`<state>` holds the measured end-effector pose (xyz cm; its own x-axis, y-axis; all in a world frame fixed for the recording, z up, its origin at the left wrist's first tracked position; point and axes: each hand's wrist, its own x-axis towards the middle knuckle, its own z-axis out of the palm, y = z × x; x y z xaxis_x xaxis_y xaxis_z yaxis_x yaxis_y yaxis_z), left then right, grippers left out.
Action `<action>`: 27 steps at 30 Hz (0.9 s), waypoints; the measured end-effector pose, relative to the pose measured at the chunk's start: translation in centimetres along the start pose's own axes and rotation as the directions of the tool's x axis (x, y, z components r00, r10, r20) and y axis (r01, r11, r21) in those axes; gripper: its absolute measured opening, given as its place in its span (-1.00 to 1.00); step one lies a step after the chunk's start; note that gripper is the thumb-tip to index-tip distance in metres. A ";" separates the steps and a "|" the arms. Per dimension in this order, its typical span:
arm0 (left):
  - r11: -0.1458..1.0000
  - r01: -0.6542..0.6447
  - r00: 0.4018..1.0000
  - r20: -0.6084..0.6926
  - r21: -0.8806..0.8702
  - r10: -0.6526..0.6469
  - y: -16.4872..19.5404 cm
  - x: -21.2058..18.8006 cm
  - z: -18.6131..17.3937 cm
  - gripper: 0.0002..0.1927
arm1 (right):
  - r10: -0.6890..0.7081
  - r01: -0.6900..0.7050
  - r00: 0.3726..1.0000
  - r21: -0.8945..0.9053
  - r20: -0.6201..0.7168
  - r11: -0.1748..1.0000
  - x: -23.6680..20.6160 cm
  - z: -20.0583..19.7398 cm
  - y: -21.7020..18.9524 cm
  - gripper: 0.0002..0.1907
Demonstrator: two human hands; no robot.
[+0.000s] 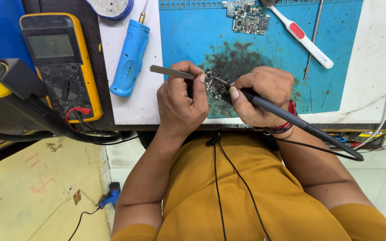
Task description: The person holds a small circuit board with tweezers and a flat tool while soldering components on it with a soldering iron, repositioning the board and probing its parts throughout the episode.
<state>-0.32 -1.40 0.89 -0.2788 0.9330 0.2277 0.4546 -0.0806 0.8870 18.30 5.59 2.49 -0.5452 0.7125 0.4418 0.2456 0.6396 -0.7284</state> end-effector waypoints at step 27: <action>1.000 0.014 1.000 0.007 -0.002 -0.014 0.1 0.0 -0.1 -0.88 | 0.008 -0.008 1.000 -0.001 0.001 1.000 0.0 0.1 0.0 -0.89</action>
<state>-0.37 -1.46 0.97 -0.2792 0.9364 0.2126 0.4489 -0.0684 0.8909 18.27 5.54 2.44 -0.5440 0.7172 0.4355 0.2504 0.6342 -0.7315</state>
